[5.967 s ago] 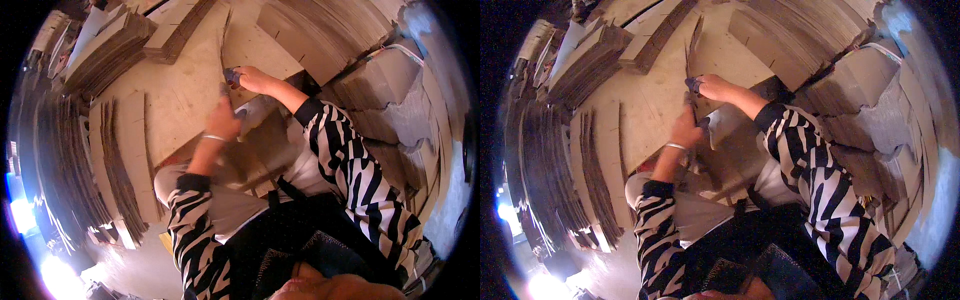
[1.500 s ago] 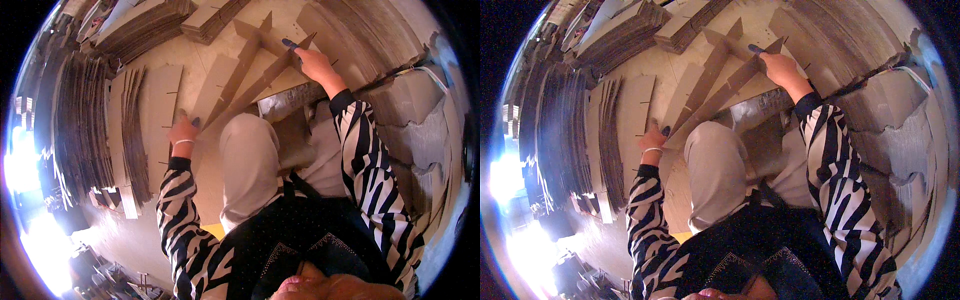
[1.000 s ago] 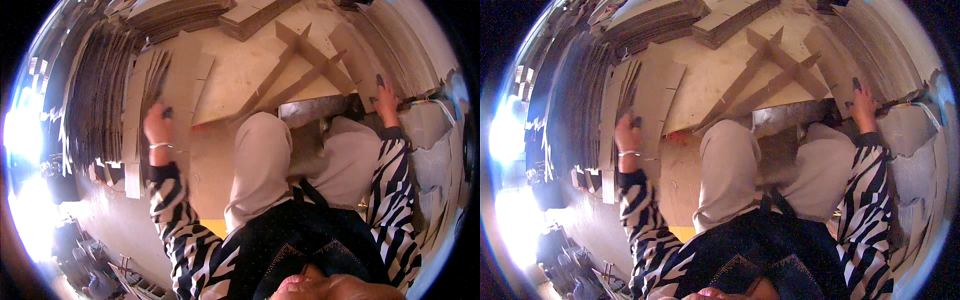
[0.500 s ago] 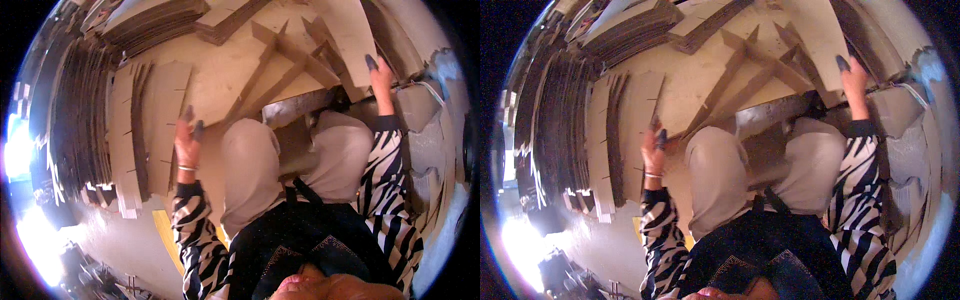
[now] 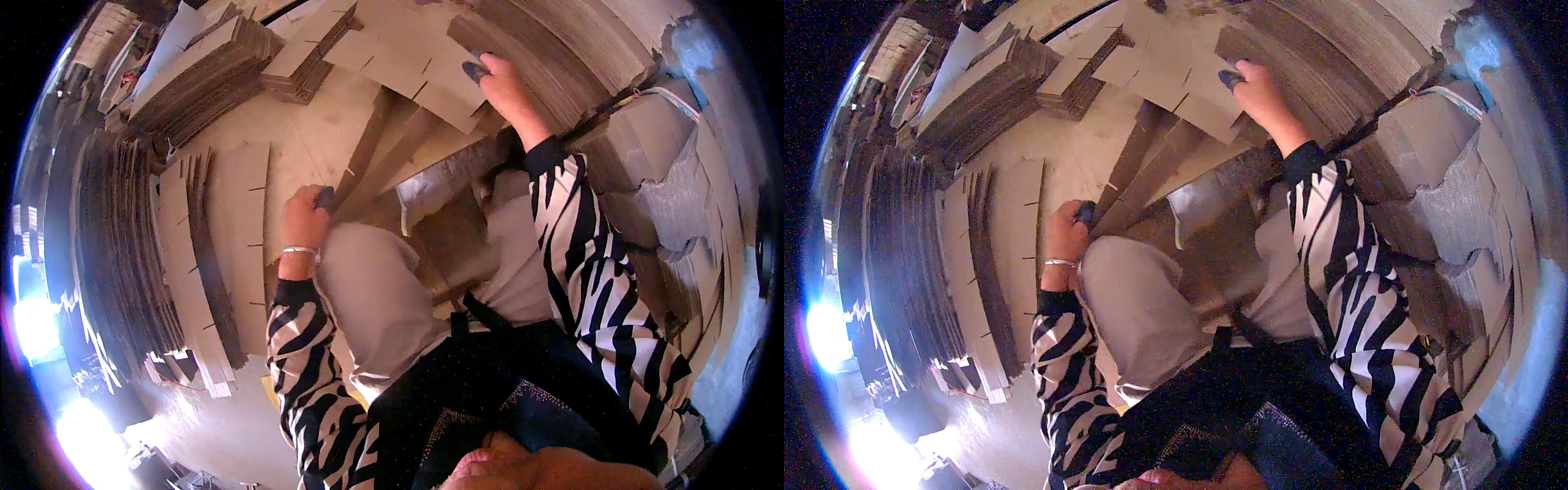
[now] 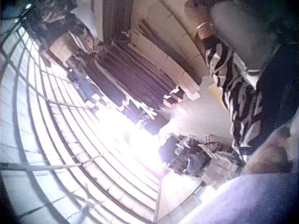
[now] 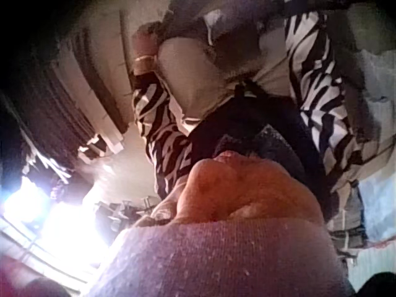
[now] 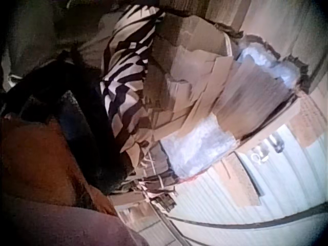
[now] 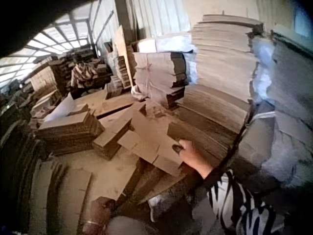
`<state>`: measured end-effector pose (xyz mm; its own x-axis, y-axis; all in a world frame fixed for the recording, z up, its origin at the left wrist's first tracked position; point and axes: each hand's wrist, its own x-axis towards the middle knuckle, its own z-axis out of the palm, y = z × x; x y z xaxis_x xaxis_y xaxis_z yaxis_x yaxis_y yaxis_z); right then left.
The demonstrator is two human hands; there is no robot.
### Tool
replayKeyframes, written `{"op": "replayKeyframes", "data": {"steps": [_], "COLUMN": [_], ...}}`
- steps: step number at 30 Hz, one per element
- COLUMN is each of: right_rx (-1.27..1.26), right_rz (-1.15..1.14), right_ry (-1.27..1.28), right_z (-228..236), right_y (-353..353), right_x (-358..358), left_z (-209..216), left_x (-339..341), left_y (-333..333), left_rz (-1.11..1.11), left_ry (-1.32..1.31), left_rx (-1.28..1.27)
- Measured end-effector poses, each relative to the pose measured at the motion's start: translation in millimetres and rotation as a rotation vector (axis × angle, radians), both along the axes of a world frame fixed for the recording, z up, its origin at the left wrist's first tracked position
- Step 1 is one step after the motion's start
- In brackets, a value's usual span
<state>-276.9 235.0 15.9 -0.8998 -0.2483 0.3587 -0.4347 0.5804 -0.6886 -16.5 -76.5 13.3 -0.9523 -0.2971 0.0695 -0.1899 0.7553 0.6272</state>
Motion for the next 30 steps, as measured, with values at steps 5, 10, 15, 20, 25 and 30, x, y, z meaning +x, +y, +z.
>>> {"op": "replayKeyframes", "data": {"steps": [5,10,15,20,25,30], "right_rx": [-0.133,-0.054,0.108,0.181,0.182,0.297], "right_rz": [0.122,0.469,0.530,0.508,0.524,0.572], "right_ry": [0.017,0.089,0.105,0.131,0.181,0.154], "right_z": [44,33,36,56,71,87], "right_y": [-5,-37,-49,-36,-41,-52], "right_x": [51,116,142,143,153,153], "left_z": [-2,15,7,-10,-16,-8], "left_x": [-20,-35,-25,-30,-36,-33], "left_y": [-9,1,4,-3,-8,-13], "left_rz": [-0.127,-0.089,0.062,0.142,0.228,0.248], "left_ry": [-0.125,-0.266,-0.189,-0.265,-0.275,-0.290], "left_rx": [-0.268,-0.706,-0.723,-0.722,-0.758,-0.832]}}
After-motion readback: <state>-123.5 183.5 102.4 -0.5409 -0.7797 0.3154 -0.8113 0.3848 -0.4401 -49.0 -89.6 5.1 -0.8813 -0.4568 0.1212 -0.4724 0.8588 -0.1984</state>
